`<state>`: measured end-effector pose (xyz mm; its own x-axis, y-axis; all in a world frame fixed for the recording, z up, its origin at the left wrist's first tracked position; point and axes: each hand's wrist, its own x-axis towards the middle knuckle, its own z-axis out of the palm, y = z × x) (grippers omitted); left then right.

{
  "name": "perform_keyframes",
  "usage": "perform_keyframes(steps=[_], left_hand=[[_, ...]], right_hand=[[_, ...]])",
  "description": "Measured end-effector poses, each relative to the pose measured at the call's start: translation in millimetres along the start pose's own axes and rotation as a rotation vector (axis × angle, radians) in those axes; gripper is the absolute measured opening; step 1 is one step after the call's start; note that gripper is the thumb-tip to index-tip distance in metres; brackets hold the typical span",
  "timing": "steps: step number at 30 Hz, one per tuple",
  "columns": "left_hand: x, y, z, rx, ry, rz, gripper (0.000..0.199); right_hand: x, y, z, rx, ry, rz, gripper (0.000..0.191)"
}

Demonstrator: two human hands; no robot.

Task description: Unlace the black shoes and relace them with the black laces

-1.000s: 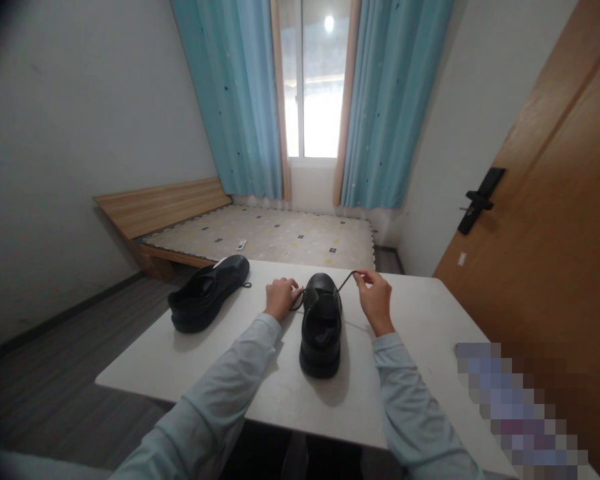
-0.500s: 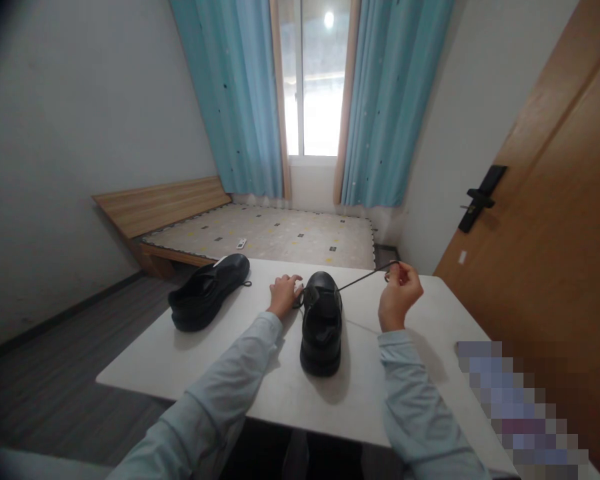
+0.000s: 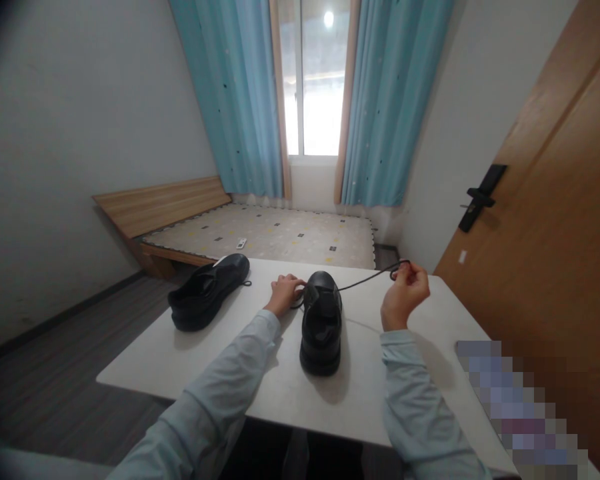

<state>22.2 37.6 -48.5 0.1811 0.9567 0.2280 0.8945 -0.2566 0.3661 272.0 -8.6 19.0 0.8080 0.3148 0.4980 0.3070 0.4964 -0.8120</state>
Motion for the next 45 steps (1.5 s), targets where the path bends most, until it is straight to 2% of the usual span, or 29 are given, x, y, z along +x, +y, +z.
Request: perform_keyframes(steps=[5,9,12,16,19,22,25,28,33,39,45], left_hand=[[-0.4,1.3,-8.6,0.055,0.019,0.053,0.01],[1.5,-4.2,-21.0,0.021,0.035,0.01,0.008],[4.1,-12.1,-36.2,-0.23,0.189,-0.052,0.009],[6.4,-19.5,-55.1,-0.691,0.542,-0.168,0.018],[6.2,-19.4,-62.6,-0.927,0.609,-0.191,0.023],[3.7,-14.2,-66.3,-1.024,0.567,-0.081,0.029],[-1.3,-4.5,-68.3,-1.011,0.465,0.082,0.037],[-8.4,8.0,-69.1,-0.937,0.36,0.172,0.029],[-20.9,29.8,-68.5,-0.824,0.309,0.318,0.022],[-30.0,52.9,-58.0,-0.989,0.05,0.293,0.029],[-31.4,61.2,-46.3,-1.069,-0.009,0.245,0.028]], right_hand=[[-7.4,-0.4,1.8,-0.028,-0.116,-0.02,0.029],[-11.3,1.6,2.3,-0.091,-0.203,-0.033,0.032],[-12.9,3.5,2.3,-0.12,-0.227,-0.035,0.032],[-14.1,2.6,1.8,-0.096,-0.262,-0.02,0.034],[-14.5,0.0,1.5,-0.05,-0.282,-0.008,0.037],[-15.1,-1.5,2.1,-0.027,-0.313,-0.016,0.029],[-18.6,-2.2,3.8,-0.012,-0.399,0.015,0.027],[-26.3,-4.6,6.2,0.029,-0.547,0.101,0.027],[-42.8,-16.6,10.6,0.131,-0.752,0.192,0.024],[-60.3,-29.3,13.7,0.274,-0.845,0.286,0.03],[-69.7,-31.7,13.5,0.314,-0.872,0.336,0.033]])
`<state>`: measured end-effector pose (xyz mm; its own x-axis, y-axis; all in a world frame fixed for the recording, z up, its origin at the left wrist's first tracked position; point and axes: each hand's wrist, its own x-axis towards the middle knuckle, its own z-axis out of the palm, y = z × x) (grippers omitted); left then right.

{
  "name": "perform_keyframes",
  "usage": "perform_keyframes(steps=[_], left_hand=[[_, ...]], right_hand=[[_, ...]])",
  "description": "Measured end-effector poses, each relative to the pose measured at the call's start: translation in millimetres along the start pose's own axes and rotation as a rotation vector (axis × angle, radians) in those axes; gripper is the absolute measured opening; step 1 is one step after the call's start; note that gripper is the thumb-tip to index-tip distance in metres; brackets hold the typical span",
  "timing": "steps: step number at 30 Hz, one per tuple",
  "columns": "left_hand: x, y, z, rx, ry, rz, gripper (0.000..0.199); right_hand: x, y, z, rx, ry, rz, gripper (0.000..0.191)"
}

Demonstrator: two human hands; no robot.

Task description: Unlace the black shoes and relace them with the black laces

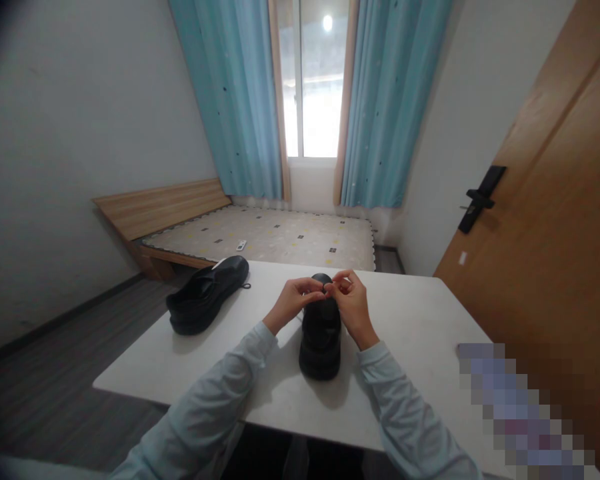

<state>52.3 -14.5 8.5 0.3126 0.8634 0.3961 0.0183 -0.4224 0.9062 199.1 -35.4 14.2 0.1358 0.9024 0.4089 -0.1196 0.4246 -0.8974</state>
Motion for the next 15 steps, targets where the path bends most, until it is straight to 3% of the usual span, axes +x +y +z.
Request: perform_keyframes(steps=[8,15], left_hand=[[-2.5,4.6,0.4,-0.012,0.022,0.008,0.029],[-2.3,4.7,-1.4,-0.079,-0.011,-0.006,0.032]], right_hand=[[-0.8,-1.5,1.4,-0.041,0.039,-0.022,0.036],[-2.7,-3.1,2.4,-0.09,-0.034,0.01,0.036]])
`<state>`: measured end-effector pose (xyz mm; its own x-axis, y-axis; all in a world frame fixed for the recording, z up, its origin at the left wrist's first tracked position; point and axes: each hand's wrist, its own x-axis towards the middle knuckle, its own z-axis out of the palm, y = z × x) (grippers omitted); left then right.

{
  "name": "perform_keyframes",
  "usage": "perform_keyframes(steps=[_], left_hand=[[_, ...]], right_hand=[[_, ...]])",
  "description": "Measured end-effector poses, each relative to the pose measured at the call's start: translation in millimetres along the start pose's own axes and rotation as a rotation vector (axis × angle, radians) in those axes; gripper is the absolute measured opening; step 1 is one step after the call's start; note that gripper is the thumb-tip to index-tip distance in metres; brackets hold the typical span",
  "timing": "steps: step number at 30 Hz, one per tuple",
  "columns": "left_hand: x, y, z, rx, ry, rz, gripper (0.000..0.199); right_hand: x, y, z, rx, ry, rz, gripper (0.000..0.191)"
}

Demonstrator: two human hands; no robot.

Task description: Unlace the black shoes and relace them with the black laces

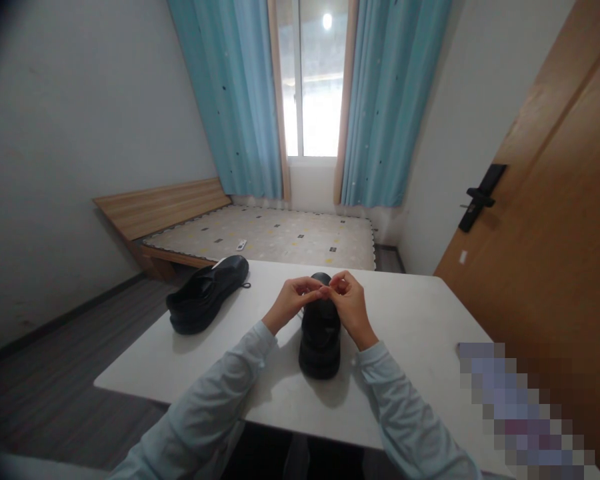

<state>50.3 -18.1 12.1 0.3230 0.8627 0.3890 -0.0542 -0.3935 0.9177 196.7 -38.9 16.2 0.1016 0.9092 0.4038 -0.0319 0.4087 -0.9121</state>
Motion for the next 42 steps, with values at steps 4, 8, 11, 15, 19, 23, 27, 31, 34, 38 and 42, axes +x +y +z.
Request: perform_keyframes(steps=[4,8,11,15,19,23,27,31,34,38,42], left_hand=[[-0.8,1.0,1.5,-0.063,-0.026,-0.027,0.031],[-2.0,3.5,2.0,-0.176,0.051,-0.064,0.028],[-1.9,3.9,-0.2,-0.214,0.141,-0.062,0.024],[-0.9,2.8,-1.4,-0.227,0.165,-0.046,0.022],[-0.4,1.1,0.7,-0.204,0.16,-0.046,0.021],[0.3,-0.9,1.5,-0.186,0.155,-0.052,0.023],[1.0,-2.3,0.5,-0.172,0.149,-0.06,0.025],[0.6,-1.9,0.1,-0.149,0.151,-0.064,0.028],[0.4,-0.9,-0.4,-0.133,0.151,-0.066,0.029],[0.3,0.0,-1.1,-0.131,0.144,-0.045,0.027],[0.1,1.6,-1.2,-0.158,0.138,-0.045,0.025]], right_hand=[[-0.4,-1.8,-0.8,-0.013,-0.073,0.003,0.031],[2.6,-2.8,-5.9,-0.084,-0.116,-0.051,0.029],[5.8,-1.9,-10.7,-0.201,-0.153,-0.095,0.032],[7.6,1.5,-13.3,-0.342,-0.181,-0.121,0.025],[6.1,1.6,-11.4,-0.375,-0.167,-0.176,0.02],[4.4,-0.9,-9.2,-0.386,-0.164,-0.189,0.021],[4.1,-1.4,-8.6,-0.389,-0.174,-0.185,0.019],[4.4,-1.2,-8.4,-0.4,-0.176,-0.179,0.019],[4.5,-1.0,-8.1,-0.392,-0.171,-0.178,0.019],[4.3,-0.3,-7.3,-0.389,-0.18,-0.179,0.017],[4.1,0.6,-7.2,-0.413,-0.191,-0.192,0.017]])
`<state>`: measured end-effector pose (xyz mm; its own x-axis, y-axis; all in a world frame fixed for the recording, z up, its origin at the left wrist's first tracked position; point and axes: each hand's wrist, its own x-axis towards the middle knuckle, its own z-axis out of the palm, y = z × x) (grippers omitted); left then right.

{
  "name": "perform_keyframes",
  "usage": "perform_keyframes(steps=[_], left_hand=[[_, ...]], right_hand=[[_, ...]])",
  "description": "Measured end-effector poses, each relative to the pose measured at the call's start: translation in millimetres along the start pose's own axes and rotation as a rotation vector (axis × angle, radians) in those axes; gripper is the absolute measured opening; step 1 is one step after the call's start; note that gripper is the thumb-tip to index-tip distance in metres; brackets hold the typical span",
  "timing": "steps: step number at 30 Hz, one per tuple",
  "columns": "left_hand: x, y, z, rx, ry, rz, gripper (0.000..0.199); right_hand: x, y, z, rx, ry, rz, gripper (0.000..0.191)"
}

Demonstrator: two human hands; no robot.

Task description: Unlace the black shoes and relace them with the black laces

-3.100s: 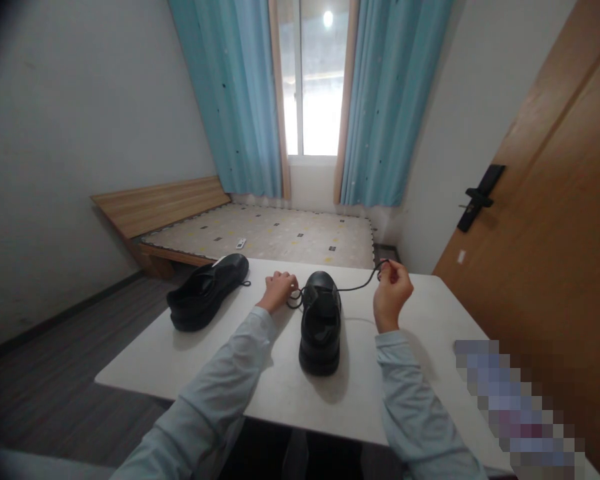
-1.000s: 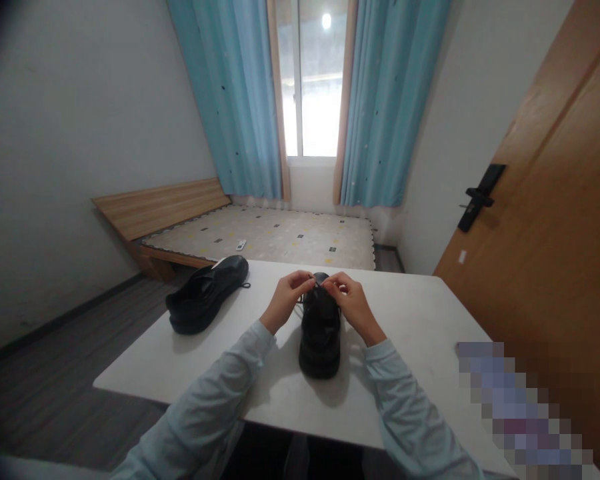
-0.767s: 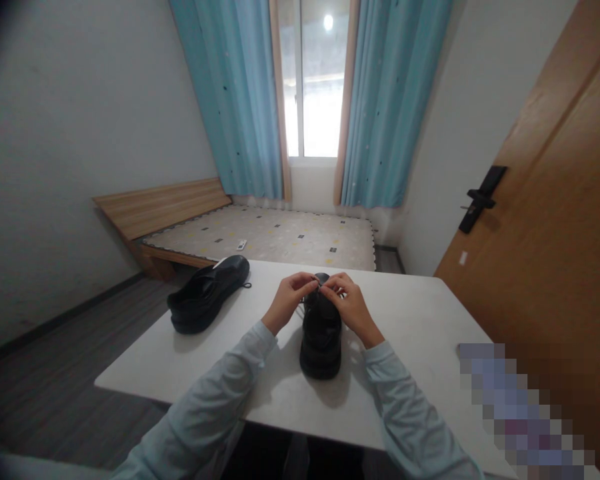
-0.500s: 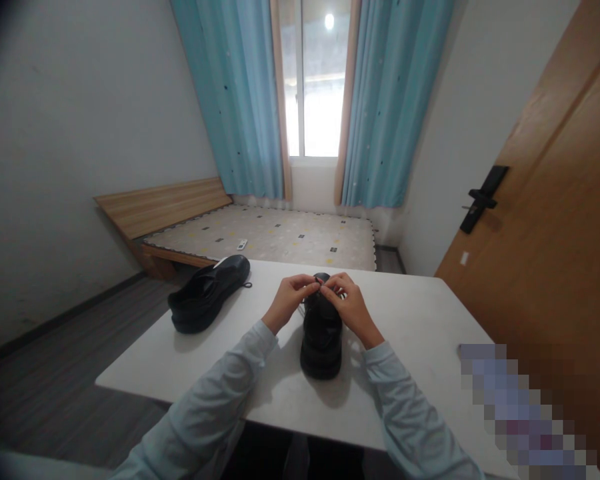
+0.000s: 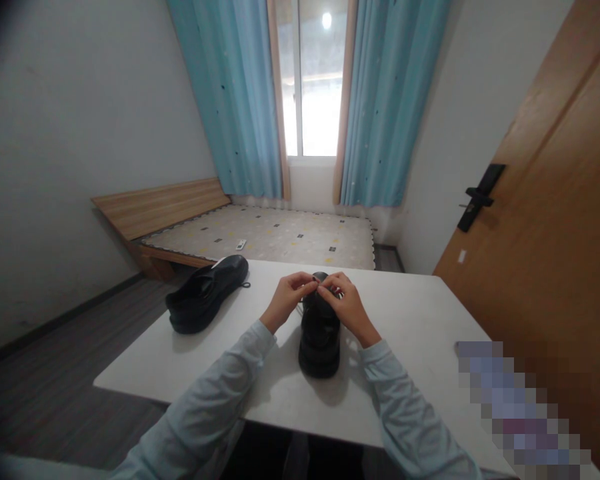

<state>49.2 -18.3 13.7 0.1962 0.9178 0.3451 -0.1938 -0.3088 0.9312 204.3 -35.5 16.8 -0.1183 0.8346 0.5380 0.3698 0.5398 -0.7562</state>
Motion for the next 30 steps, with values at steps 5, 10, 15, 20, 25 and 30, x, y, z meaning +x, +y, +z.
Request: perform_keyframes(steps=[5,10,15,20,25,30], left_hand=[[2.6,4.4,-5.1,-0.009,-0.019,0.028,0.024],[9.7,12.6,-16.8,-0.007,0.01,0.055,0.028],[20.1,30.1,-26.6,0.026,0.017,0.036,0.033],[39.6,55.5,-34.8,0.076,0.068,0.125,0.032],[62.1,85.7,-36.6,0.163,0.065,0.239,0.027],[76.2,109.6,-29.5,0.214,0.069,0.3,0.018]], right_hand=[[-0.1,7.7,-3.6,-0.144,-0.013,-0.074,0.032],[-1.0,18.4,-8.6,-0.256,-0.087,-0.109,0.049],[0.0,16.8,-11.1,-0.212,-0.083,-0.056,0.042],[6.3,26.3,-16.6,-0.077,0.022,0.05,0.027],[10.4,50.3,-24.6,-0.034,0.11,0.266,0.028],[6.7,60.9,-25.1,-0.028,-0.09,0.321,0.033]])
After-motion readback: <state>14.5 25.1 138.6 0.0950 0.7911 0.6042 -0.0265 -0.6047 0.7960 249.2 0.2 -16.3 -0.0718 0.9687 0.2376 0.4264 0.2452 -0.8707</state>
